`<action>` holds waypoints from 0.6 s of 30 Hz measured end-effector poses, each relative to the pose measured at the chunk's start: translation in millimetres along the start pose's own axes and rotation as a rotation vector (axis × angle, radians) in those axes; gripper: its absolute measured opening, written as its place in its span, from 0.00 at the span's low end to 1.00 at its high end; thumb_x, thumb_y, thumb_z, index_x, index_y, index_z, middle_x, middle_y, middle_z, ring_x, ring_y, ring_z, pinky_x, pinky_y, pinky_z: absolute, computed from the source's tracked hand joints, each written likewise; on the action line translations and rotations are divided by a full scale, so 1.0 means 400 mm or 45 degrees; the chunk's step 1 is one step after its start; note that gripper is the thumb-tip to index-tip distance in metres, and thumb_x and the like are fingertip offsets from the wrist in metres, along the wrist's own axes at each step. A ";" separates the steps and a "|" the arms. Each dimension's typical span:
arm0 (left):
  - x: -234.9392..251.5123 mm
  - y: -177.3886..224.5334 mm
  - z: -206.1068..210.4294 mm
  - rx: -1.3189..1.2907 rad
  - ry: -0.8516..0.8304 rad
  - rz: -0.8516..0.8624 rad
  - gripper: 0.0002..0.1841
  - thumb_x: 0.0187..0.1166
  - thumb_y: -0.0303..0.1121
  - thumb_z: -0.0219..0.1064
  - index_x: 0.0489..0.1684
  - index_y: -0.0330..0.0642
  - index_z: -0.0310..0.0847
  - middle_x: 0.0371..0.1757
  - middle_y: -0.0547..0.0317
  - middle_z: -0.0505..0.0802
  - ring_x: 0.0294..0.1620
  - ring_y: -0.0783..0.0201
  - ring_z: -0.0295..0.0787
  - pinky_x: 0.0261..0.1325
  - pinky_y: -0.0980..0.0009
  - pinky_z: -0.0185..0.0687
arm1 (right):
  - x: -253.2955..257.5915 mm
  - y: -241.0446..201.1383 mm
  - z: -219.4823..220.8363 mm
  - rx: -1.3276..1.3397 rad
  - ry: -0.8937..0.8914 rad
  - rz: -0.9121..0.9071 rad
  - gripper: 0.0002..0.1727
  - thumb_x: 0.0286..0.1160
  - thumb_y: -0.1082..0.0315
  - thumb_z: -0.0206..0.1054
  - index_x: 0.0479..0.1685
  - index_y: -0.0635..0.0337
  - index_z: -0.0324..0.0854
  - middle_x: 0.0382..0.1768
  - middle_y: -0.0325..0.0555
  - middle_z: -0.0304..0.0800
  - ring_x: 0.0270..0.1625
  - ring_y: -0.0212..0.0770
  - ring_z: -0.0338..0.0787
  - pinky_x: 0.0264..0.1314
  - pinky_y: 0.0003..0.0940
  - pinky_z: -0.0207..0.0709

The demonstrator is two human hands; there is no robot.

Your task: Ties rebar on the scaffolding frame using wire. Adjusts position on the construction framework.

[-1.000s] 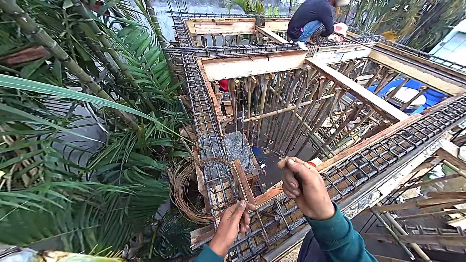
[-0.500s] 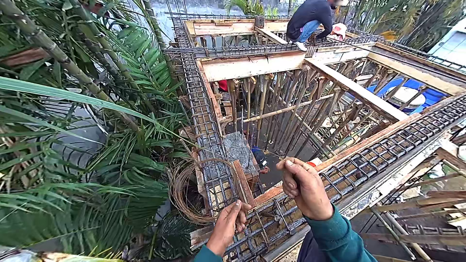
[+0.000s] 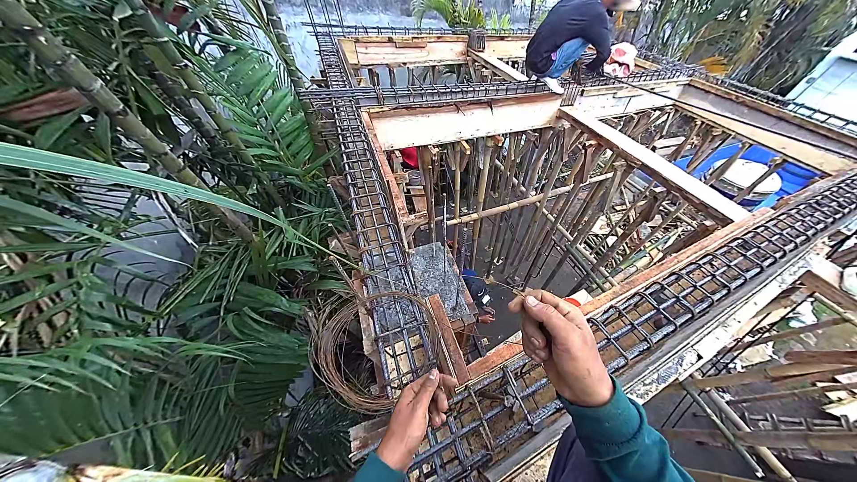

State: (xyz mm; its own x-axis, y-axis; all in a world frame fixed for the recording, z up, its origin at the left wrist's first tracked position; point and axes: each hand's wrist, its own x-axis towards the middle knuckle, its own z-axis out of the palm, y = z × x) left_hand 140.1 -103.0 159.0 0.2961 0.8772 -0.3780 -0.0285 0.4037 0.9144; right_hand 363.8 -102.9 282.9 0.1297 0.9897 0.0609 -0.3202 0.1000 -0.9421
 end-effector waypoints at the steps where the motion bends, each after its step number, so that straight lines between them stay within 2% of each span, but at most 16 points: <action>1: 0.000 -0.002 0.000 -0.003 0.000 0.000 0.27 0.97 0.35 0.37 0.48 0.33 0.87 0.18 0.66 0.83 0.18 0.71 0.80 0.29 0.75 0.84 | 0.000 0.000 0.000 -0.001 -0.001 -0.001 0.19 0.89 0.68 0.47 0.43 0.66 0.85 0.10 0.29 0.66 0.10 0.23 0.63 0.14 0.18 0.60; 18: -0.001 -0.014 -0.005 -0.008 0.002 -0.016 0.26 0.96 0.35 0.37 0.47 0.33 0.87 0.18 0.66 0.83 0.18 0.71 0.81 0.29 0.75 0.85 | -0.005 0.001 0.002 -0.039 -0.022 0.016 0.19 0.89 0.68 0.48 0.42 0.65 0.86 0.11 0.29 0.66 0.11 0.23 0.64 0.14 0.18 0.61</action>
State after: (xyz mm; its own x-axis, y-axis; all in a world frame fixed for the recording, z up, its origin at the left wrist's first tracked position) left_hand 138.0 -105.2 153.6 0.2947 0.8725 -0.3898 -0.0306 0.4163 0.9087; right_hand 362.6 -104.9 282.8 0.1094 0.9925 0.0545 -0.2929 0.0846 -0.9524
